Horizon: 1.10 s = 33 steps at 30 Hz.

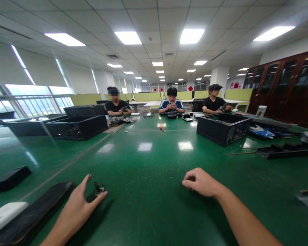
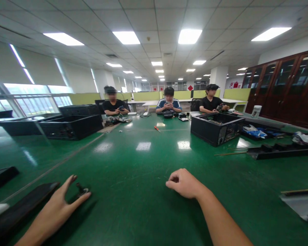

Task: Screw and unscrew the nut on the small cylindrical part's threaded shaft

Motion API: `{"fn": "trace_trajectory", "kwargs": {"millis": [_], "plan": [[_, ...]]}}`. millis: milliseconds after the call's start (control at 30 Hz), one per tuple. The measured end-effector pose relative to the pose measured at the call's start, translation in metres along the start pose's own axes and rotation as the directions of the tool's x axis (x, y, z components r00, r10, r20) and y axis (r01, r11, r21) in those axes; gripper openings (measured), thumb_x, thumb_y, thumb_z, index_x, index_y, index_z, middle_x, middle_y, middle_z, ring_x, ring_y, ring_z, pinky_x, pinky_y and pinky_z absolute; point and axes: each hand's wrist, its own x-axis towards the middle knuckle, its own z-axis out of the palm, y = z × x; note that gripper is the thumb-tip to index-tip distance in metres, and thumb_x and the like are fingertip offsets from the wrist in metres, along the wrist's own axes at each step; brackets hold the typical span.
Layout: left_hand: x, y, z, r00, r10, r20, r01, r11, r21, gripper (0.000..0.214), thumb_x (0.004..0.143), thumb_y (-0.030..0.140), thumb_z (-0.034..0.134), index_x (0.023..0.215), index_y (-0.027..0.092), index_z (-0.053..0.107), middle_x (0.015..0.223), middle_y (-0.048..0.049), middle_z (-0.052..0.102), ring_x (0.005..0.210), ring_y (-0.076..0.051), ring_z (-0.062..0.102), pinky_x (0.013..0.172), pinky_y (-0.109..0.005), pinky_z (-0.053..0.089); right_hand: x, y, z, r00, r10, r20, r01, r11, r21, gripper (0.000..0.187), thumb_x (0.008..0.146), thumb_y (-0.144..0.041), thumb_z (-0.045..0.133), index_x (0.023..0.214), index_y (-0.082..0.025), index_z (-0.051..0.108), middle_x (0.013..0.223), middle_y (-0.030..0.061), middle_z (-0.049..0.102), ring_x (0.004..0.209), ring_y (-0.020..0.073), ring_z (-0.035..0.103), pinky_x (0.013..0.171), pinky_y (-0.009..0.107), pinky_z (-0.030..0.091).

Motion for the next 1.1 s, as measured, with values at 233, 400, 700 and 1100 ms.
{"fn": "trace_trajectory", "kwargs": {"millis": [233, 400, 700, 1100], "plan": [[-0.019, 0.114, 0.014, 0.875, 0.468, 0.122, -0.399, 0.841, -0.366, 0.060, 0.076, 0.044, 0.076, 0.133, 0.033, 0.058, 0.130, -0.0020, 0.067, 0.118, -0.026, 0.064, 0.106, -0.041, 0.050, 0.001, -0.013, 0.018, 0.976, -0.099, 0.196, -0.033, 0.817, 0.575, 0.030, 0.079, -0.038, 0.074, 0.091, -0.011, 0.076, 0.068, 0.0043, 0.070, 0.055, 0.0129, 0.061, 0.057, 0.025, 0.049], [-0.051, 0.204, 0.057, 0.772, 0.627, 0.103, -0.338, 0.542, -0.769, 0.042, 0.076, 0.023, 0.079, 0.116, 0.035, 0.071, 0.106, 0.0006, 0.078, 0.103, -0.020, 0.069, 0.094, -0.033, 0.056, 0.000, -0.017, 0.023, 0.955, -0.215, 0.202, 0.030, 0.751, 0.659, 0.034, 0.078, -0.045, 0.077, 0.079, -0.010, 0.077, 0.066, 0.0039, 0.069, 0.059, 0.0134, 0.061, 0.061, 0.025, 0.049], [-0.035, 0.178, 0.039, 0.957, 0.280, -0.082, -0.257, 0.676, -0.691, 0.021, 0.089, 0.030, 0.063, 0.105, 0.030, 0.075, 0.100, 0.0008, 0.076, 0.091, -0.016, 0.071, 0.086, -0.027, 0.056, 0.003, -0.006, 0.015, 0.975, -0.186, 0.122, 0.058, 0.742, 0.668, 0.048, 0.082, -0.054, 0.070, 0.105, -0.011, 0.074, 0.075, 0.0068, 0.073, 0.059, 0.0147, 0.064, 0.063, 0.028, 0.048], [0.017, 0.016, -0.008, 0.983, -0.095, -0.156, 0.088, 0.995, -0.054, 0.044, 0.075, 0.053, 0.055, 0.106, 0.027, 0.075, 0.113, 0.0007, 0.076, 0.108, -0.028, 0.069, 0.102, -0.044, 0.050, 0.004, -0.002, 0.012, 0.981, 0.048, 0.190, -0.132, 0.878, 0.459, 0.032, 0.079, -0.028, 0.072, 0.107, -0.014, 0.073, 0.076, 0.0032, 0.072, 0.059, 0.0121, 0.062, 0.062, 0.025, 0.048]]}}
